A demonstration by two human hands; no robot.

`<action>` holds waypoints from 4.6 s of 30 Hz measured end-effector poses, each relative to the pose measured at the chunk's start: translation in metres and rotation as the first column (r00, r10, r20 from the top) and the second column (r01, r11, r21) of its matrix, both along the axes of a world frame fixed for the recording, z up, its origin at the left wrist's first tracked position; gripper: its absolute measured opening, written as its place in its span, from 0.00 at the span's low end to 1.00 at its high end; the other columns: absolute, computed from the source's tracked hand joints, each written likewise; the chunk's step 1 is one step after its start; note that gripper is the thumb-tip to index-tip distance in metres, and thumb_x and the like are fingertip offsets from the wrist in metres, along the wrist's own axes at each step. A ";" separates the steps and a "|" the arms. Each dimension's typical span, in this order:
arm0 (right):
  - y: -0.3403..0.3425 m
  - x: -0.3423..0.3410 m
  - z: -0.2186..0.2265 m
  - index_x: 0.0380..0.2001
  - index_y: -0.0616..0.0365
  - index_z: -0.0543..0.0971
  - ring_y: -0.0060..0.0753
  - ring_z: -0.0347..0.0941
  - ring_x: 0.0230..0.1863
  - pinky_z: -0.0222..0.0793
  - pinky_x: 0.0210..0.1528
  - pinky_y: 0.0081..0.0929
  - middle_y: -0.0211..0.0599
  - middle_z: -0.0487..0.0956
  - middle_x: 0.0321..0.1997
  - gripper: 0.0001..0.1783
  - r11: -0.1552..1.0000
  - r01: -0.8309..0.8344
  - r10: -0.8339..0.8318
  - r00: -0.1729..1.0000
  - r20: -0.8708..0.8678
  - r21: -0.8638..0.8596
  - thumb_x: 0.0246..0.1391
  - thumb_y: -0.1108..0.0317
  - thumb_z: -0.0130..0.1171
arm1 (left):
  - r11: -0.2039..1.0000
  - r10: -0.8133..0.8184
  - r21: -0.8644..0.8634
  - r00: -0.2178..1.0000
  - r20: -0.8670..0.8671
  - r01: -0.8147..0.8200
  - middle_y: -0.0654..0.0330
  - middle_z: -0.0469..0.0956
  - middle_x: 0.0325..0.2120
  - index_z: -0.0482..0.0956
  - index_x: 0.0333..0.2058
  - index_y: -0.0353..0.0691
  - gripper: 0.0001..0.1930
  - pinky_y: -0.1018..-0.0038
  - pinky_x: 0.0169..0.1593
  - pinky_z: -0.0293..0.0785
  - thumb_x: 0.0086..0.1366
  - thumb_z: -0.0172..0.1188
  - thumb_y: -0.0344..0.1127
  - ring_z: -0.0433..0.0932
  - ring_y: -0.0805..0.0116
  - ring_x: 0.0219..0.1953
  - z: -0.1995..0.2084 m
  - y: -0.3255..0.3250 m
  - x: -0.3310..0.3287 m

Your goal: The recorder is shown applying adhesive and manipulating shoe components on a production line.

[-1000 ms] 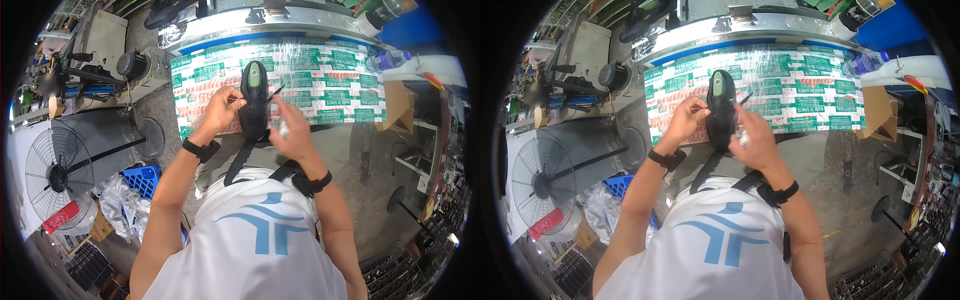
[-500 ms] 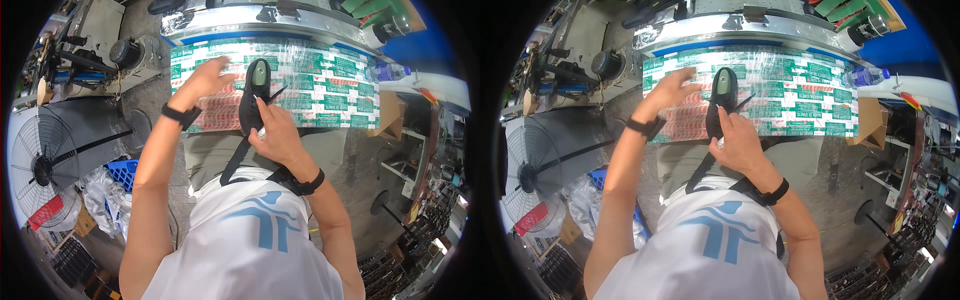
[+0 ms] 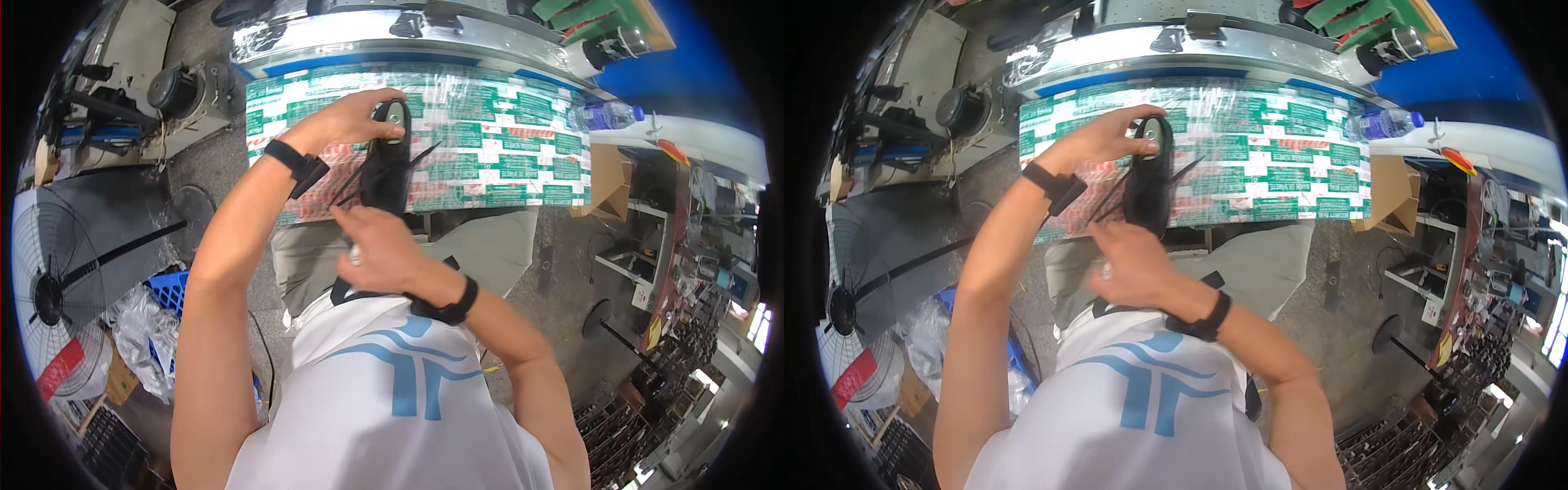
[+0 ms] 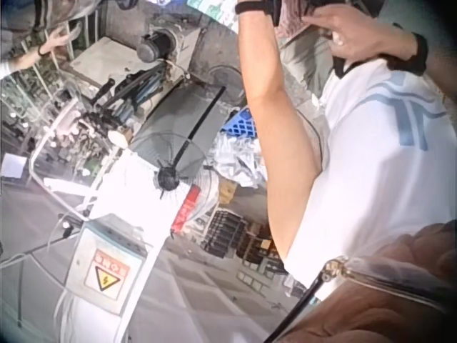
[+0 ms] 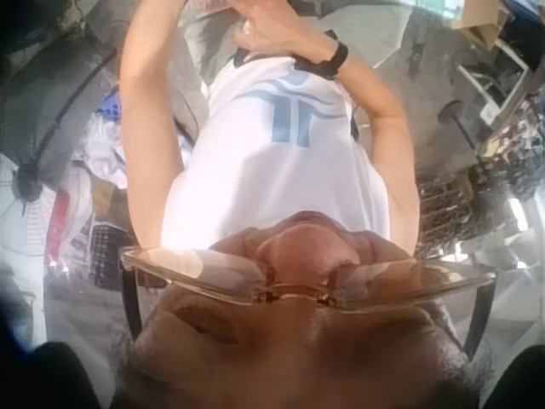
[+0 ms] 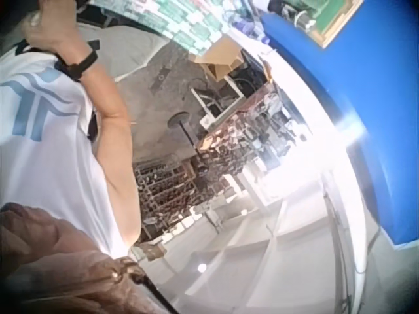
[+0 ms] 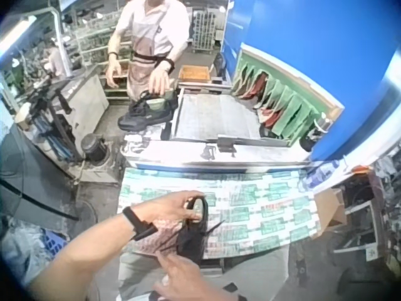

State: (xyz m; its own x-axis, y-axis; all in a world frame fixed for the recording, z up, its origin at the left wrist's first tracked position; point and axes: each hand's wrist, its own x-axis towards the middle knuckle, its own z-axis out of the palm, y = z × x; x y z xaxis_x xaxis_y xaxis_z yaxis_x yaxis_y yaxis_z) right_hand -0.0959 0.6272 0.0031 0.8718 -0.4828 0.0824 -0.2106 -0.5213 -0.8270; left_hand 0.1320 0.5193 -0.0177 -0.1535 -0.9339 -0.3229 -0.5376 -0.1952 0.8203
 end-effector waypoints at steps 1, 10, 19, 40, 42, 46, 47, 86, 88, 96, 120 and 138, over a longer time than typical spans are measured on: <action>-0.008 -0.014 0.005 0.70 0.69 0.76 0.62 0.81 0.47 0.78 0.52 0.51 0.53 0.80 0.42 0.41 1.000 -0.014 0.014 0.999 -0.043 -0.006 0.52 0.64 0.69 | 0.999 0.029 0.029 0.998 -0.050 -0.027 0.49 0.83 0.64 0.77 0.74 0.50 0.34 0.58 0.68 0.78 0.72 0.76 0.45 0.81 0.55 0.65 0.002 0.005 -0.002; -0.054 -0.049 0.002 0.72 0.71 0.74 0.53 0.77 0.45 0.74 0.51 0.50 0.47 0.78 0.44 0.46 0.891 0.186 -0.258 0.958 -0.125 -0.414 0.49 0.66 0.70 | 0.931 0.347 -0.142 0.936 0.055 -0.336 0.45 0.88 0.46 0.81 0.63 0.31 0.33 0.62 0.56 0.83 0.63 0.72 0.43 0.87 0.56 0.48 -0.054 -0.015 -0.043; -0.005 -0.127 0.039 0.76 0.71 0.70 0.54 0.77 0.50 0.73 0.54 0.48 0.49 0.79 0.48 0.49 0.965 0.126 -0.188 0.943 -0.274 -0.231 0.49 0.68 0.70 | 0.941 0.332 0.007 0.917 -0.219 -0.339 0.33 0.87 0.50 0.79 0.61 0.24 0.32 0.54 0.59 0.83 0.64 0.70 0.41 0.87 0.38 0.54 -0.062 -0.016 -0.033; -0.028 -0.027 -0.006 0.70 0.76 0.74 0.57 0.77 0.43 0.75 0.48 0.50 0.50 0.76 0.40 0.46 0.972 0.158 -0.172 0.983 -0.068 -0.172 0.50 0.62 0.71 | 0.901 0.405 -0.181 0.914 0.032 -0.393 0.41 0.87 0.44 0.81 0.59 0.33 0.25 0.57 0.56 0.82 0.69 0.69 0.43 0.87 0.46 0.47 -0.059 -0.012 -0.049; -0.019 -0.050 0.006 0.72 0.75 0.72 0.56 0.77 0.44 0.75 0.49 0.50 0.49 0.76 0.41 0.47 0.988 0.102 -0.110 0.992 -0.064 -0.117 0.50 0.63 0.72 | 0.908 0.391 -0.177 0.920 0.030 -0.380 0.41 0.87 0.44 0.81 0.59 0.33 0.26 0.57 0.56 0.81 0.69 0.69 0.43 0.87 0.47 0.47 -0.063 -0.011 -0.047; -0.039 -0.095 0.016 0.74 0.70 0.73 0.55 0.77 0.46 0.74 0.50 0.52 0.50 0.77 0.45 0.47 0.996 0.078 -0.083 0.987 -0.137 -0.045 0.49 0.66 0.72 | 0.927 0.331 -0.179 0.943 -0.022 -0.329 0.49 0.86 0.40 0.81 0.61 0.34 0.25 0.65 0.45 0.81 0.70 0.68 0.41 0.85 0.63 0.40 -0.060 -0.016 -0.041; -0.043 -0.090 0.019 0.74 0.70 0.73 0.55 0.77 0.46 0.74 0.50 0.52 0.50 0.77 0.45 0.47 0.995 0.090 -0.095 0.985 -0.144 -0.044 0.49 0.66 0.72 | 0.936 0.310 -0.151 0.947 -0.079 -0.319 0.53 0.85 0.38 0.80 0.61 0.34 0.25 0.68 0.40 0.80 0.70 0.68 0.40 0.83 0.69 0.36 -0.055 -0.015 -0.043; -0.197 -0.114 -0.107 0.79 0.70 0.68 0.54 0.76 0.46 0.73 0.53 0.52 0.47 0.77 0.44 0.52 0.614 0.528 -0.637 0.771 0.028 -0.586 0.50 0.64 0.66 | 0.797 0.512 -0.519 0.803 0.306 -0.310 0.44 0.87 0.55 0.82 0.62 0.33 0.35 0.62 0.66 0.79 0.53 0.80 0.23 0.86 0.48 0.59 0.096 -0.076 0.191; -0.197 -0.111 -0.105 0.79 0.70 0.68 0.54 0.76 0.46 0.74 0.52 0.52 0.48 0.78 0.44 0.52 0.597 0.547 -0.650 0.759 0.045 -0.587 0.50 0.64 0.66 | 0.810 0.462 -0.551 0.795 0.392 -0.200 0.43 0.86 0.55 0.82 0.62 0.34 0.35 0.62 0.67 0.78 0.54 0.79 0.21 0.85 0.47 0.60 0.085 -0.134 0.250; -0.198 -0.118 -0.107 0.76 0.69 0.72 0.52 0.79 0.47 0.75 0.51 0.52 0.46 0.83 0.50 0.49 0.614 0.535 -0.642 0.766 0.027 -0.579 0.50 0.63 0.67 | 0.795 0.362 -0.601 0.737 0.571 0.076 0.36 0.83 0.61 0.82 0.64 0.32 0.32 0.51 0.72 0.75 0.61 0.75 0.33 0.80 0.34 0.65 0.048 -0.306 0.145; -0.198 -0.117 -0.110 0.76 0.69 0.72 0.46 0.77 0.46 0.75 0.53 0.46 0.44 0.80 0.48 0.48 0.592 0.581 -0.644 0.758 0.105 -0.559 0.50 0.62 0.65 | 0.833 0.286 -0.548 0.907 0.310 -0.075 0.42 0.92 0.44 0.76 0.65 0.26 0.43 0.60 0.55 0.85 0.54 0.83 0.39 0.92 0.49 0.48 0.034 -0.355 0.009; -0.203 -0.113 -0.101 0.74 0.68 0.75 0.45 0.78 0.45 0.75 0.54 0.43 0.43 0.82 0.48 0.46 0.617 0.561 -0.653 0.757 0.039 -0.552 0.51 0.62 0.65 | 0.977 0.131 -0.184 0.985 0.108 -0.110 0.59 0.92 0.46 0.85 0.57 0.31 0.28 0.70 0.52 0.86 0.59 0.85 0.27 0.87 0.71 0.44 -0.024 -0.405 0.038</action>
